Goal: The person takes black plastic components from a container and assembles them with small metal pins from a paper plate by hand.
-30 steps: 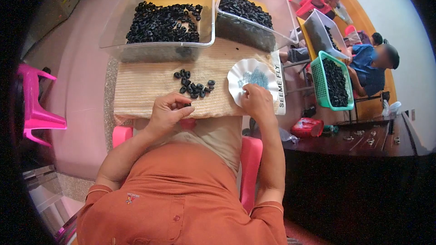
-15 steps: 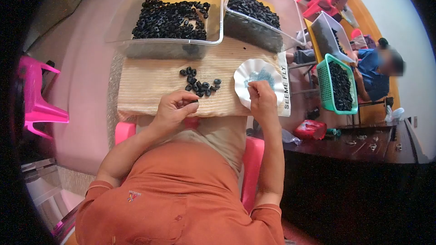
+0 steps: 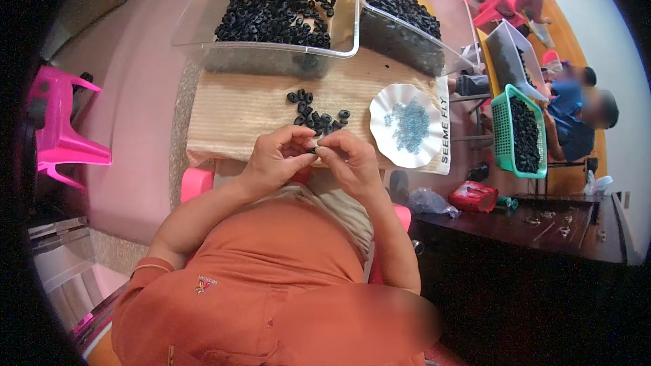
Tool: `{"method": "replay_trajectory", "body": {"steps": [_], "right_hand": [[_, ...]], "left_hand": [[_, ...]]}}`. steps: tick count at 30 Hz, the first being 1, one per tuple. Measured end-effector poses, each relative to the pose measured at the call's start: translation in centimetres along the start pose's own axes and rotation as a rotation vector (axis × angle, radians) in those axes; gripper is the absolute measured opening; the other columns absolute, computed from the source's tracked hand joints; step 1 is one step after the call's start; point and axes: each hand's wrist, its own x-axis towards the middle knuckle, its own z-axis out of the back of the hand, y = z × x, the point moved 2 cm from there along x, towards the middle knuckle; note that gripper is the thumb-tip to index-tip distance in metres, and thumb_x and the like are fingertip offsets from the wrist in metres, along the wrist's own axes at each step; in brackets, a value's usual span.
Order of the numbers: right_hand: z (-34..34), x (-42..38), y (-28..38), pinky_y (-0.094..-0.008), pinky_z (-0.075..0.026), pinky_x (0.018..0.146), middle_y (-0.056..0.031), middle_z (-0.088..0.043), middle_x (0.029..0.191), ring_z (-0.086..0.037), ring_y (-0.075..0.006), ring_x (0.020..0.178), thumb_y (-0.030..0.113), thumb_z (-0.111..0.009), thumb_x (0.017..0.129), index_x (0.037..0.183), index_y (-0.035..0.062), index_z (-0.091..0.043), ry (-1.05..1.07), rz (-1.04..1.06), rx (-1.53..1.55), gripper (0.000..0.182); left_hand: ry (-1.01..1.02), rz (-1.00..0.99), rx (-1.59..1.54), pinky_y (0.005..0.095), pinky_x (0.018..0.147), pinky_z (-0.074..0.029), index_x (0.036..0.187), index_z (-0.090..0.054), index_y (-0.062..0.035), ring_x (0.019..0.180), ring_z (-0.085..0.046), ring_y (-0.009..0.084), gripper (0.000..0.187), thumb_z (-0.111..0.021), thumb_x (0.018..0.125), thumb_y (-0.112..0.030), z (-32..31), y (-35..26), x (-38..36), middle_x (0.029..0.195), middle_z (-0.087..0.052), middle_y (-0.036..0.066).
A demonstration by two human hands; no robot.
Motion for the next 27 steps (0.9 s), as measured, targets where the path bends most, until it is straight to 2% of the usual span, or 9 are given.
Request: {"method": "replay_trajectory", "body": {"steps": [8, 17, 20, 23, 27], "right_hand": [[-0.4, -0.3, 0.1, -0.0297, -0.051, 0.065, -0.0098, -0.067, 0.087, -0.067, -0.0162, 0.076, -0.001, -0.072, 0.088, 0.097, -0.002, -0.07, 0.029, -0.008, 0.073, 0.01], [-1.3, -0.8, 1.3, -0.0331, -0.052, 0.066, -0.014, -0.068, 0.095, -0.067, -0.0272, 0.077, -0.003, -0.069, 0.088, 0.107, 0.0002, -0.07, -0.012, 0.218, -0.285, 0.019], [-1.6, -0.6, 2.8, -0.0344, -0.053, 0.068, -0.015, -0.067, 0.098, -0.068, -0.0296, 0.08, -0.002, -0.069, 0.089, 0.11, -0.0007, -0.069, -0.018, 0.27, -0.331, 0.021], [-0.8, 0.1, 2.3, -0.0294, -0.053, 0.067, -0.0149, -0.067, 0.105, -0.067, -0.0217, 0.079, -0.001, -0.07, 0.091, 0.111, -0.0008, -0.071, 0.025, 0.247, -0.288, 0.02], [0.2, 2.5, 1.9, -0.0302, -0.055, 0.068, -0.0141, -0.068, 0.104, -0.069, -0.0214, 0.078, 0.001, -0.071, 0.089, 0.107, -0.0005, -0.071, -0.041, 0.21, -0.344, 0.018]], "left_hand": [[0.018, -0.059, 0.124, 0.0239, 0.077, -0.057, 0.122, -0.064, -0.0004, 0.088, -0.066, 0.0087, 0.037, -0.077, 0.088, -0.001, 0.0, -0.4, -0.1, 0.1, -0.068, 0.005], [-0.013, -0.09, 0.126, 0.0239, 0.075, -0.057, 0.117, -0.064, -0.0004, 0.086, -0.067, 0.0084, 0.035, -0.079, 0.086, -0.002, 0.3, 0.0, -0.1, 0.097, -0.069, 0.004], [-0.028, -0.018, 0.039, 0.0237, 0.076, -0.056, 0.116, -0.064, -0.0002, 0.086, -0.066, 0.0083, 0.033, -0.078, 0.086, 0.0, 0.4, 0.5, 0.1, 0.098, -0.068, 0.004], [-0.042, 0.032, 0.0, 0.0233, 0.077, -0.056, 0.113, -0.064, -0.0001, 0.087, -0.065, 0.0075, 0.03, -0.078, 0.086, -0.001, 0.4, 0.5, 0.3, 0.099, -0.068, 0.003], [-0.074, 0.033, 0.001, 0.0231, 0.079, -0.055, 0.112, -0.064, -0.0006, 0.088, -0.064, 0.0069, 0.027, -0.077, 0.087, -0.001, 0.6, 0.1, 0.4, 0.098, -0.067, 0.003]]}}
